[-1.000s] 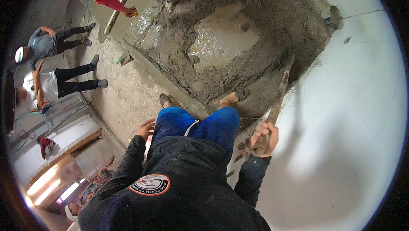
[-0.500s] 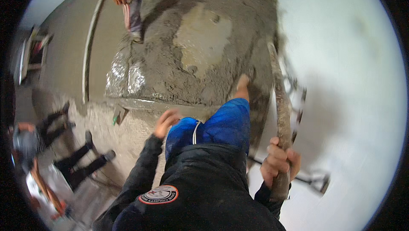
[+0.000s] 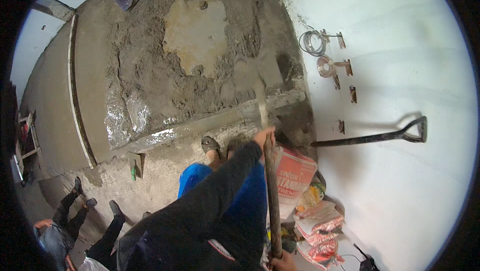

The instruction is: The person uses a shovel to spread and level wet cement on a floor while standing barefoot in the mixture. Another worker in a red jacket assists by smoothing the surface with a trowel. The camera wearer repeatedly scoops and pushes the cement to cover the floor area.

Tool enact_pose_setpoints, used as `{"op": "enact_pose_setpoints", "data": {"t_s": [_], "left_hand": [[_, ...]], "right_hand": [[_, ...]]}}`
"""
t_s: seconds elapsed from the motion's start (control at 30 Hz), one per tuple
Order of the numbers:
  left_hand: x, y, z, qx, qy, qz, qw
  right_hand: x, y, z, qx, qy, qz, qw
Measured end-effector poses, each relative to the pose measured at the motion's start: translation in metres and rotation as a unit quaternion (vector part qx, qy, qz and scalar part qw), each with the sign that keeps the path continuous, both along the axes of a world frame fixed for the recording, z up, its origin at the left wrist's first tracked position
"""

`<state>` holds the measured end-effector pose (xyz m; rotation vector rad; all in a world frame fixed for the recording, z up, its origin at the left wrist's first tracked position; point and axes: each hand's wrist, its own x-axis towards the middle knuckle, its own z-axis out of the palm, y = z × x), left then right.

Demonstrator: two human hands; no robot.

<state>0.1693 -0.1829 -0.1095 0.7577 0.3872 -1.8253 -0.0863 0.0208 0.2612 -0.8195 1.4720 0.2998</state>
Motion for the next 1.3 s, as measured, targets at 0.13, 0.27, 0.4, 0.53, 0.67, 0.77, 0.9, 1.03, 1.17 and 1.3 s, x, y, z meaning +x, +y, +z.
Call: {"op": "enact_pose_setpoints", "data": {"t_s": [0.13, 0.27, 0.4, 0.53, 0.67, 0.77, 0.9, 1.03, 1.17, 1.3], "left_hand": [[-0.066, 0.055, -0.092, 0.046, 0.017, 0.003, 0.999], [-0.094, 0.057, -0.181, 0.129, -0.021, -0.051, 0.990], [-0.065, 0.039, -0.235, 0.103, 0.023, 0.010, 0.994], [-0.055, 0.028, -0.219, 0.116, 0.059, 0.079, 0.988], [-0.048, 0.052, -0.192, 0.053, 0.152, 0.174, 0.972], [-0.020, 0.070, -0.178, -0.056, 0.205, 0.243, 0.946], [-0.017, 0.059, -0.147, -0.054, 0.194, 0.215, 0.956], [-0.046, 0.041, -0.140, 0.020, 0.056, 0.069, 0.996], [-0.097, 0.058, -0.164, 0.017, -0.061, -0.051, 0.997], [-0.137, 0.079, -0.173, 0.077, -0.107, -0.047, 0.990]], "right_hand": [[-0.033, 0.039, -0.070, -0.025, 0.224, 0.124, 0.966], [-0.044, 0.000, -0.151, 0.015, 0.280, 0.201, 0.939], [-0.048, -0.028, -0.220, -0.073, 0.181, 0.202, 0.960], [-0.012, -0.053, -0.205, -0.127, 0.213, 0.337, 0.908], [-0.033, -0.018, -0.189, -0.068, 0.241, 0.243, 0.937], [-0.021, 0.001, -0.178, -0.155, 0.248, 0.292, 0.911], [-0.023, 0.040, -0.191, -0.206, 0.251, 0.268, 0.907], [-0.039, 0.088, -0.210, -0.156, 0.177, 0.099, 0.967], [-0.083, 0.137, -0.235, -0.100, 0.197, 0.121, 0.968], [-0.117, 0.155, -0.249, -0.044, 0.225, 0.122, 0.966]]}}
